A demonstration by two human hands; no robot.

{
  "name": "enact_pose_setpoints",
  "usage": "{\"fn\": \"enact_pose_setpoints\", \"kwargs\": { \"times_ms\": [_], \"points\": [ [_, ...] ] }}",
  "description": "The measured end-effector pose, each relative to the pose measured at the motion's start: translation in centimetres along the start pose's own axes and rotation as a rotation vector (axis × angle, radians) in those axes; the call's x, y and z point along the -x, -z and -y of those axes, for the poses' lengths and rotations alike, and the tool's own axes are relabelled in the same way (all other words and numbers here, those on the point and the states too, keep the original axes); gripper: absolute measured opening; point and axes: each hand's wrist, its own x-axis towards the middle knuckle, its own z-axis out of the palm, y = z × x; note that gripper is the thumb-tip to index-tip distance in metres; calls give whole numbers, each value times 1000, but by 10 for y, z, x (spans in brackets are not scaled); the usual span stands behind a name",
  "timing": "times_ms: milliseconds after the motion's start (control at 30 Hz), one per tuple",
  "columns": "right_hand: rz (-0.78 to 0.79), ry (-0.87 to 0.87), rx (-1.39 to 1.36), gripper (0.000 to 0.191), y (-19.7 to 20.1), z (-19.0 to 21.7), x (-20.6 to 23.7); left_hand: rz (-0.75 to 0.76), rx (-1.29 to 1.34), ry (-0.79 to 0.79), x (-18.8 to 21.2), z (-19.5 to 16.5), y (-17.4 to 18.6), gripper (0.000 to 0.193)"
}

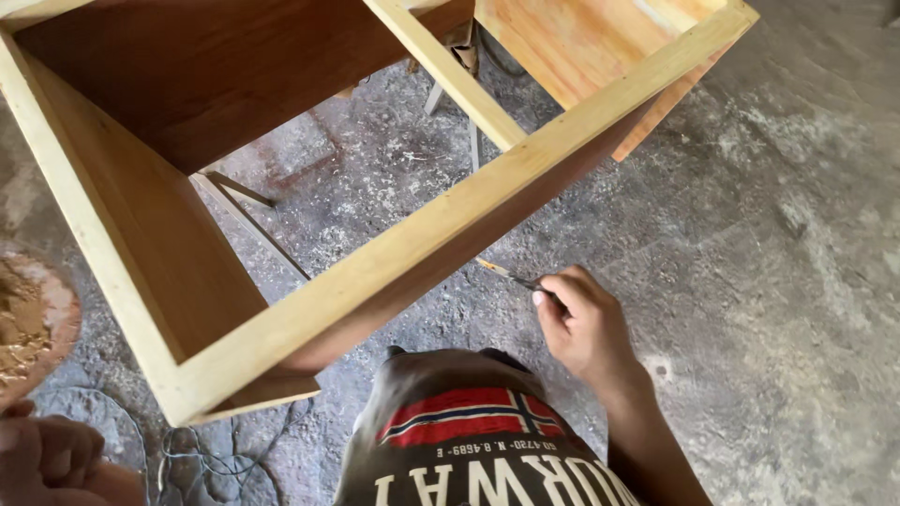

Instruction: The person holds a round board with wood filler in one hand and a small spatula in the other, pressing filler into the joints and gaps of an unfinished wooden furniture frame. They move around the frame, scooping more filler and smoothing it into seams on different edges and corners.

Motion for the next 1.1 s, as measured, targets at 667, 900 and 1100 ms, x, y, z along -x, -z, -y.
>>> {"fn": "enact_pose_setpoints", "kwargs": {
  "times_ms": [667, 900, 1100],
  "points": [
    [79, -24, -115, 12, 148, -136, 38, 269, -50, 111, 235, -40, -283, 13],
    [108, -72, -95, 13, 163, -152, 45, 218, -138, 205, 254, -31, -287, 12],
    [89, -142, -32, 11, 162, -151, 55, 239, -142, 236, 242, -19, -290, 12]
  ]
}}
